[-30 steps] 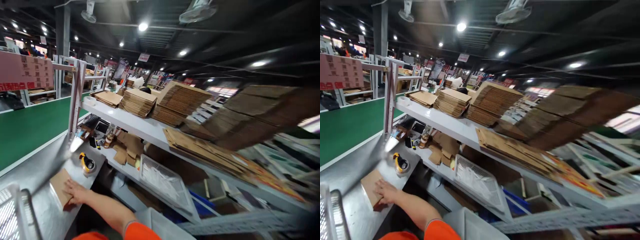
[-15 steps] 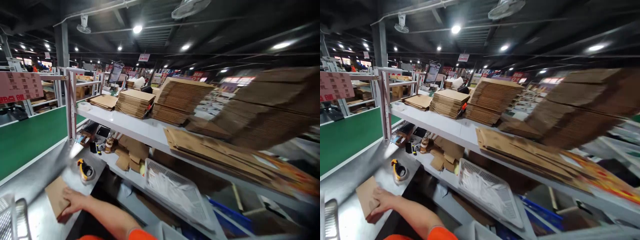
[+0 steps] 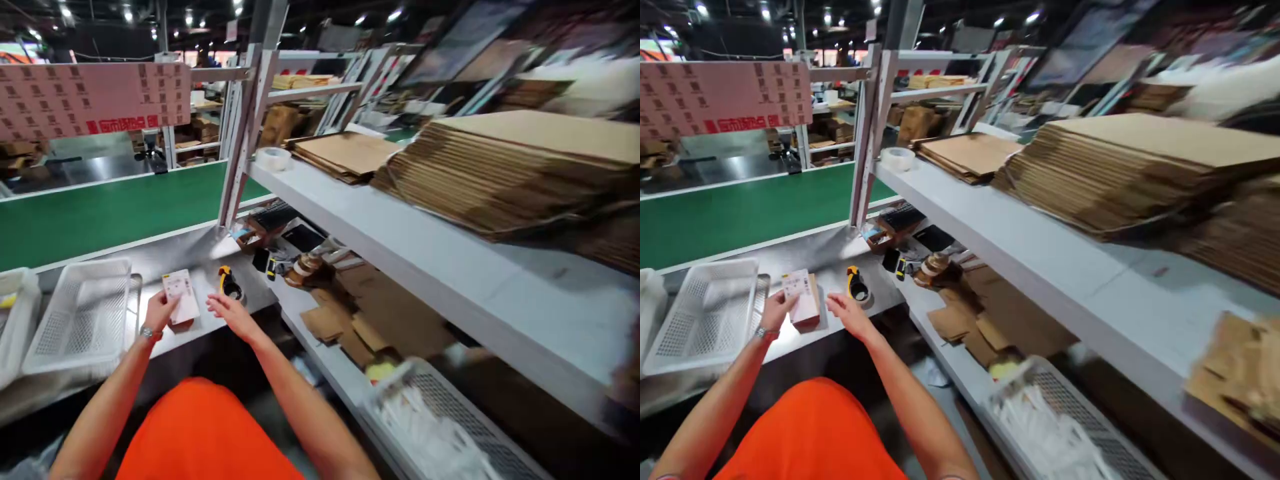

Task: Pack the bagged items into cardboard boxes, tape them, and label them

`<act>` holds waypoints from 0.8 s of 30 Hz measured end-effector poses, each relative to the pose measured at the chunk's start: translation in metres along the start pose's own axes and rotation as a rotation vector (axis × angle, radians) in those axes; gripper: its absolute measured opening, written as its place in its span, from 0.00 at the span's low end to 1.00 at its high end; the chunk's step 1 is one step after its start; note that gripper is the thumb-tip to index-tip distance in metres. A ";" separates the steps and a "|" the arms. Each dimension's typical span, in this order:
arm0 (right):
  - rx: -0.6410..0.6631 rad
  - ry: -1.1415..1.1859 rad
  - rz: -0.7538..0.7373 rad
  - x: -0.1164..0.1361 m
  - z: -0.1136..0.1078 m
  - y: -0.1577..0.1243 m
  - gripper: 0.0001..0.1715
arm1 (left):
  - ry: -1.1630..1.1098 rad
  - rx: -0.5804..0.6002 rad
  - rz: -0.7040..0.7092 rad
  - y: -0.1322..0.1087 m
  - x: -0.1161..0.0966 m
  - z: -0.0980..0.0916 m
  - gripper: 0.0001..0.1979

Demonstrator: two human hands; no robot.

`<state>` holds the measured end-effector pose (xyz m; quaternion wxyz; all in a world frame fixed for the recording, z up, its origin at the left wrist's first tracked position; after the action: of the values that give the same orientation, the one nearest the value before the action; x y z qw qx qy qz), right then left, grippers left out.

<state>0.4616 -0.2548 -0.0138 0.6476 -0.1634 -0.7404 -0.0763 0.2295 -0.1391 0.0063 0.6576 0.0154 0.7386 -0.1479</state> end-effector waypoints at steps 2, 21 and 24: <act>0.013 0.063 0.026 -0.022 0.005 -0.026 0.31 | -0.064 0.044 -0.065 -0.015 0.018 0.041 0.23; -0.173 0.791 0.411 -0.120 -0.039 -0.139 0.34 | -0.044 0.031 -0.456 -0.122 0.119 0.150 0.13; -0.197 0.814 0.407 -0.123 -0.042 -0.138 0.34 | -0.035 0.022 -0.458 -0.120 0.119 0.155 0.14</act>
<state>0.4667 -0.4148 -0.1152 0.8687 -0.3228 -0.3681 -0.0756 0.3374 -0.3113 -0.0999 0.6194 -0.1480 0.7095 -0.3017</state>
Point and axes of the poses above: each hand's wrist, its own y-axis towards the middle knuckle, its own z-axis out of the palm, x = y × z, the point moved 4 cm from there along y, towards the middle knuckle, and after that the axes turned 4 degrees about -x, right-handed, at the moved point
